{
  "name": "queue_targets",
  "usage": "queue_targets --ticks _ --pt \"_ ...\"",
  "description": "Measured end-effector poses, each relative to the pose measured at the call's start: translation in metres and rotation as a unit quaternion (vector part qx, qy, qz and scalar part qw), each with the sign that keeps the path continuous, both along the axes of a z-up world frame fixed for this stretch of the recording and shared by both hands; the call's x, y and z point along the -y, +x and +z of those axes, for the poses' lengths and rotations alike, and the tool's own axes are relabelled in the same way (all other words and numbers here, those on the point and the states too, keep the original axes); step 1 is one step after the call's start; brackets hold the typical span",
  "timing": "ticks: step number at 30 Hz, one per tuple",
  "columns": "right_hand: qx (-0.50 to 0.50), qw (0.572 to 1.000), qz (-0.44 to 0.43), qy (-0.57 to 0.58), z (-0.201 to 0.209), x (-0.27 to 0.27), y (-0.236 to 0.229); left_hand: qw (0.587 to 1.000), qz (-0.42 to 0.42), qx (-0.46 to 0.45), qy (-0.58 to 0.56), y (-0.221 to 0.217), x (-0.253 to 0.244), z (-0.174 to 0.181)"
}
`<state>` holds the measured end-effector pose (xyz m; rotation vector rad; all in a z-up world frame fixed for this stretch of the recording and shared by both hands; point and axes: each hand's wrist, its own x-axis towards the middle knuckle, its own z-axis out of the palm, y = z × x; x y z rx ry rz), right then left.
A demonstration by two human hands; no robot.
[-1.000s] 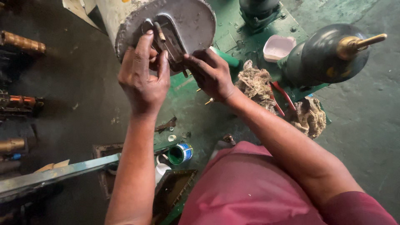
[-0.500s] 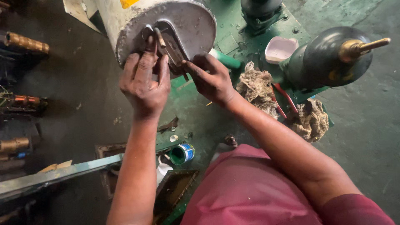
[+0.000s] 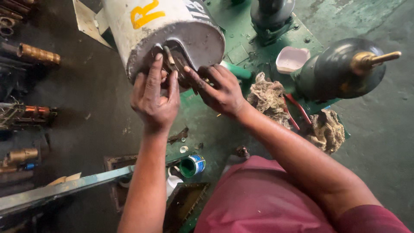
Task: The person works on a large cylindrical component, placing small metal rods into slots on the metal frame and tightening them with a tool.
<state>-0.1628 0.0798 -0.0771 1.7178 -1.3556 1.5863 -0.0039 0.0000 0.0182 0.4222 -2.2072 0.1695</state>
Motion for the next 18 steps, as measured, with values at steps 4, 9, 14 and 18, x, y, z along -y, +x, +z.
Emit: queue_targets --ticks 4,9,14,18 --pt "0.005 1.0 0.012 -0.009 -0.002 0.003 0.002 1.0 -0.011 -0.004 -0.028 -0.001 -0.003 0.003" --pt "-0.008 1.0 0.004 0.004 0.001 0.008 -0.002 0.999 -0.023 0.002 -0.046 -0.007 0.0 0.007" --pt "0.032 0.999 0.023 -0.001 0.002 -0.004 -0.002 0.999 0.006 0.002 -0.043 -0.002 -0.005 0.002" --pt "0.122 0.992 0.035 0.027 -0.01 -0.027 -0.006 0.999 -0.002 -0.007 -0.05 -0.003 -0.007 -0.001"
